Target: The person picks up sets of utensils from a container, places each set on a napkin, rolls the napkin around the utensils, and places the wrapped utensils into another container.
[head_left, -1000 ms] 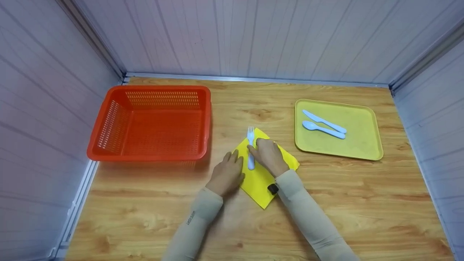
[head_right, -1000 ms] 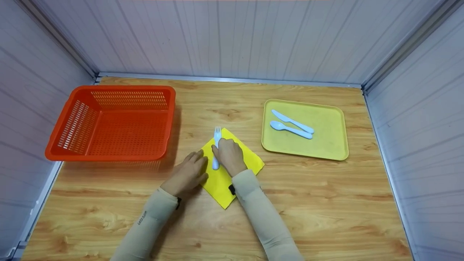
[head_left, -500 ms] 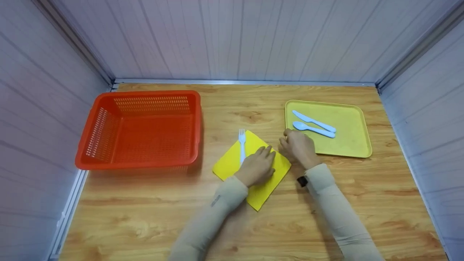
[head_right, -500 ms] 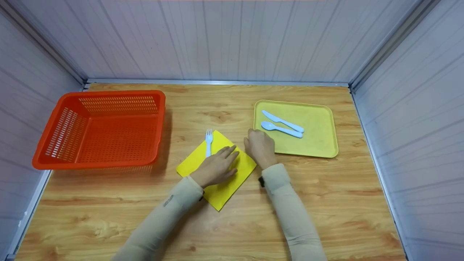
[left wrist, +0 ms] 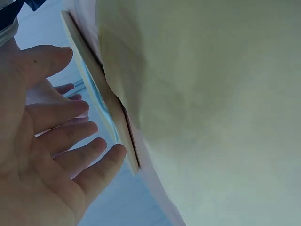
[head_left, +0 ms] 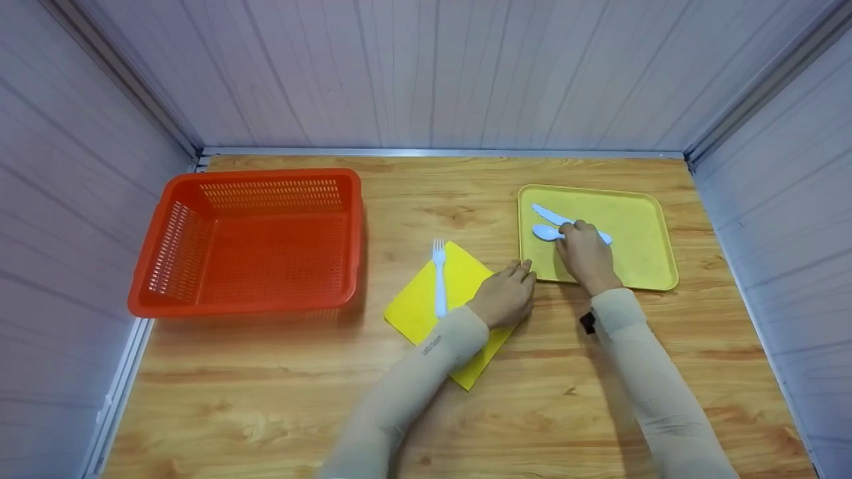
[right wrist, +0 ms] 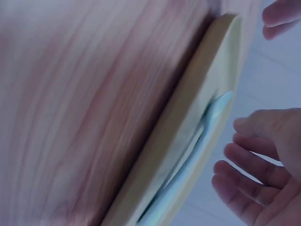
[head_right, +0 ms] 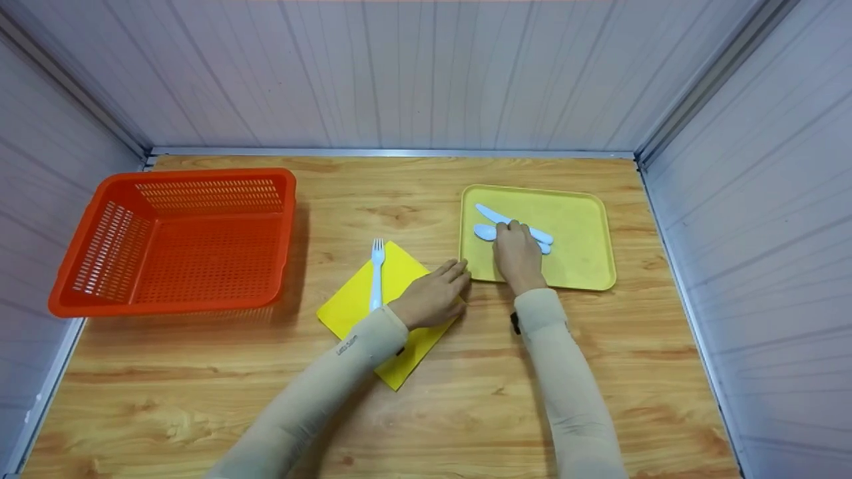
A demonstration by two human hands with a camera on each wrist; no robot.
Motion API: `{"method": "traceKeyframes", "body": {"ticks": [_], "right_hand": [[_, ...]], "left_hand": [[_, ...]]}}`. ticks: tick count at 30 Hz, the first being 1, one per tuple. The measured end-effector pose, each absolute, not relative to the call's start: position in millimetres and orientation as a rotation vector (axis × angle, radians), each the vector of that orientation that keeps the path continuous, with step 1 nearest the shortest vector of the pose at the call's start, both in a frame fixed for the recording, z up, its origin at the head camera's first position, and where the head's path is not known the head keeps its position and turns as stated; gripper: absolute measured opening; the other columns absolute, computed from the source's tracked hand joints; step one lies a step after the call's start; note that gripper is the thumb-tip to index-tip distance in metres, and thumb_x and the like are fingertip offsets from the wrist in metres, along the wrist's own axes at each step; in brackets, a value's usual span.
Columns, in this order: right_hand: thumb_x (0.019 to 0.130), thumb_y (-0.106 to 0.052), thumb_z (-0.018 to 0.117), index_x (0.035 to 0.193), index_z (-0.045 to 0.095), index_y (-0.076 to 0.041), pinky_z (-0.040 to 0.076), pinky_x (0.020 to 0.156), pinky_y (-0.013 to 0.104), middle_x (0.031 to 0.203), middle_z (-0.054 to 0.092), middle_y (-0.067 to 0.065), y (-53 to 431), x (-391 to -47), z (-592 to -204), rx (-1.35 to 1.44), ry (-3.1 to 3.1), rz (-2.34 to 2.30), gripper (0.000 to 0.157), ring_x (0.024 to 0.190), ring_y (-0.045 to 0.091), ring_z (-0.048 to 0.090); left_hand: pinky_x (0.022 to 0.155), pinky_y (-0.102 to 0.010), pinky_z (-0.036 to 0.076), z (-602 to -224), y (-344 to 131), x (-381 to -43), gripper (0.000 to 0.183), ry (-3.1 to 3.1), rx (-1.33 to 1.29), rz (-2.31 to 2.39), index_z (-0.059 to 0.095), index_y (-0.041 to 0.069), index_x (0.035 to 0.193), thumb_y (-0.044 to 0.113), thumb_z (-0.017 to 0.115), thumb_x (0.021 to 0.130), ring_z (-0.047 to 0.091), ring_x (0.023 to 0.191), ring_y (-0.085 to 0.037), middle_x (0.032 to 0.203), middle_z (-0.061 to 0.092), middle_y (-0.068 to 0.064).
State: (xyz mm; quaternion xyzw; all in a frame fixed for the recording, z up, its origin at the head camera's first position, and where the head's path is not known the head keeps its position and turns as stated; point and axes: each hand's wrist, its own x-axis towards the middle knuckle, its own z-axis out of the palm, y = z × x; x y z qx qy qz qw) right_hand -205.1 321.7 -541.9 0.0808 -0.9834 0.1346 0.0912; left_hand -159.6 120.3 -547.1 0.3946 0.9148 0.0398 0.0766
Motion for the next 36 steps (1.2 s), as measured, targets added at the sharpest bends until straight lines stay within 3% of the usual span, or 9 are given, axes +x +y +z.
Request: {"method": "traceKeyframes", "body": {"ticks": [3,18,27,32,36], "right_hand": [[0.093,-0.004,0.067,0.107,0.067,0.009,0.056,0.065,0.054,0.096,0.063,0.027,329.4,-212.7,-545.5,0.235,-2.933,0.371,0.019,0.086,0.044,0.063],[0.097,-0.004,0.062,0.108,0.073,0.003,0.053,0.070,0.060,0.096,0.065,0.027,340.8,-220.6,-556.9,0.205,-3.052,0.201,0.016,0.087,0.046,0.062],[0.095,-0.004,0.066,0.108,0.073,0.000,0.048,0.079,0.065,0.096,0.067,0.028,335.7,-215.8,-551.1,0.265,-2.966,0.103,0.015,0.086,0.049,0.064],[0.090,-0.006,0.072,0.100,0.074,0.003,0.052,0.066,0.060,0.088,0.067,0.026,320.1,-207.5,-541.8,0.329,-2.873,0.191,0.013,0.075,0.046,0.065],[0.092,-0.008,0.070,0.097,0.071,0.005,0.053,0.059,0.050,0.082,0.063,0.021,301.1,-198.5,-533.2,0.388,-2.879,0.342,0.013,0.069,0.037,0.063]], "left_hand": [[0.110,-0.035,0.038,-547.8,126.5,-163.3,0.055,2.710,1.154,0.082,0.043,0.004,0.151,0.035,0.046,0.105,0.031,0.145,-0.027,0.158,0.034,-0.013],[0.115,-0.032,0.027,-550.8,130.9,-163.9,0.062,2.647,1.142,0.019,0.035,0.003,0.154,0.038,0.046,0.105,0.026,0.148,-0.025,0.159,0.032,-0.013],[0.119,-0.030,0.014,-551.4,120.4,-164.7,0.060,2.617,1.176,0.245,0.037,-0.002,0.152,0.034,0.048,0.105,0.024,0.148,-0.028,0.159,0.031,-0.019],[0.115,-0.034,0.028,-546.0,100.3,-157.0,0.054,2.674,1.154,0.360,0.044,0.002,0.148,0.033,0.052,0.104,0.032,0.145,-0.030,0.155,0.037,-0.017],[0.108,-0.036,0.040,-539.5,73.3,-149.3,0.052,2.733,1.065,0.426,0.049,0.006,0.145,0.033,0.057,0.102,0.036,0.141,-0.030,0.154,0.039,-0.015]]}}
